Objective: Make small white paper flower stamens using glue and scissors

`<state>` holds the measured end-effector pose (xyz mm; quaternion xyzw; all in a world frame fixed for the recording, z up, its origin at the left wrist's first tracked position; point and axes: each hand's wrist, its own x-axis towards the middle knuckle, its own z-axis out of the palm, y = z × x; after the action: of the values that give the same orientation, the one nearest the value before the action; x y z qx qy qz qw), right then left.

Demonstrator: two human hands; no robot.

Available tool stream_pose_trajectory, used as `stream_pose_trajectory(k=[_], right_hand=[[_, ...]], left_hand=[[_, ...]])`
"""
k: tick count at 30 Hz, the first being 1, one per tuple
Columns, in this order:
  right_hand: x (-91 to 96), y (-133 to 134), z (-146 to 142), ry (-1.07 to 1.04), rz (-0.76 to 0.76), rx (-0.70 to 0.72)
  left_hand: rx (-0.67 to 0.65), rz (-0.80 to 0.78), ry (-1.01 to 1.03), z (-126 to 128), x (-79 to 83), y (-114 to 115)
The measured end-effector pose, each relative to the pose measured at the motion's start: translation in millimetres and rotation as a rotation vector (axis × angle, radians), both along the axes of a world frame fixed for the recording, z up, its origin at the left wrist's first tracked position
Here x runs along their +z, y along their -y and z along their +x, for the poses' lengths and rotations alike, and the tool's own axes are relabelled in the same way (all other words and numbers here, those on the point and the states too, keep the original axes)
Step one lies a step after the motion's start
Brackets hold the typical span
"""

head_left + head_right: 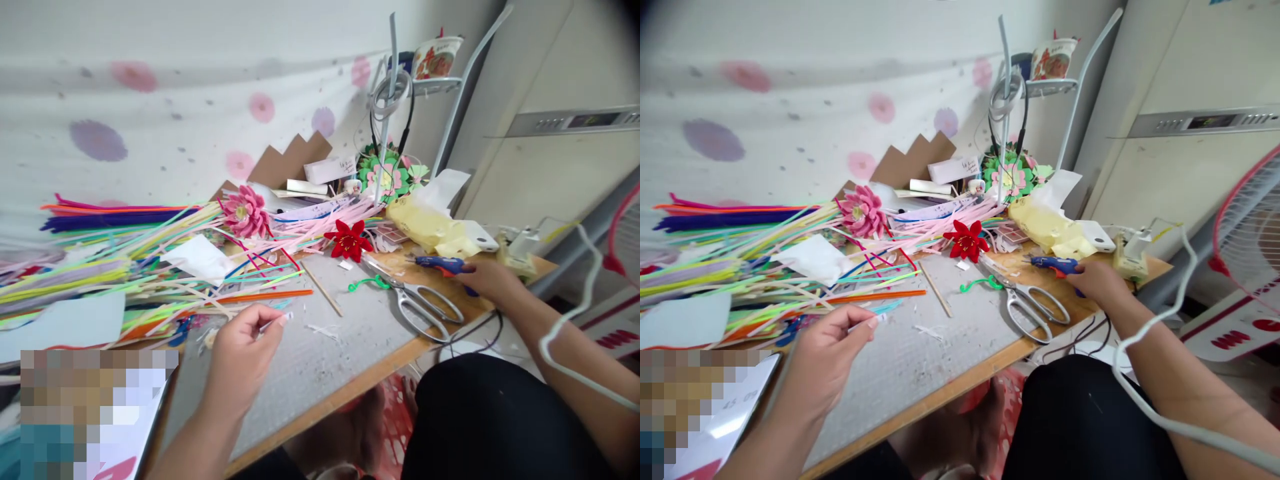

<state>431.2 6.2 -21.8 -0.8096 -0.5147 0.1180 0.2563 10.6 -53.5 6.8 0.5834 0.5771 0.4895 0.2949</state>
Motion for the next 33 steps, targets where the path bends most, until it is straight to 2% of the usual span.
stream_pose_trajectory(k=[2, 4, 6, 8, 10, 12, 14, 17, 22, 30, 33], right_hand=[[6.6, 2, -14, -0.126, 0.086, -0.003], [18.4, 7, -41, -0.346, 0.208, 0.05], [32.6, 16, -79, -0.8, 0.361, 0.142], [44.6, 27, -119, -1.025, 0.321, 0.262], [50.8, 39, -153, -1.073, 0.247, 0.413], [50.4, 50, -175, -1.025, 0.142, 0.543], [45.9, 58, -187, -0.937, 0.104, 0.622], [39.7, 65, -192, -0.748, 0.18, 0.753], [39.9, 72, -199, -0.382, 0.318, 1.076], [29.4, 73, -208, -0.204, 0.42, 1.162], [28.1, 72, -209, -0.159, 0.402, 1.193]], left_hand=[[0.025, 0.011, -0.036, 1, 1.5, 3], [0.042, 0.025, -0.063, 3, 2.7, 7], [0.055, 0.037, -0.079, 6, 4.0, 9], [0.071, 0.042, -0.094, 10, 5.8, 11], [0.096, 0.053, -0.141, 12, 8.4, 13], [0.131, 0.088, -0.21, 12, 11.2, 16], [0.167, 0.147, -0.271, 11, 13.1, 17], [0.21, 0.233, -0.334, 6, 12.2, 18], [0.252, 0.357, -0.38, 1, 5.2, 16], [0.259, 0.291, -0.362, -2, 7.8, 18], [0.26, 0.292, -0.358, -4, 8.2, 19]])
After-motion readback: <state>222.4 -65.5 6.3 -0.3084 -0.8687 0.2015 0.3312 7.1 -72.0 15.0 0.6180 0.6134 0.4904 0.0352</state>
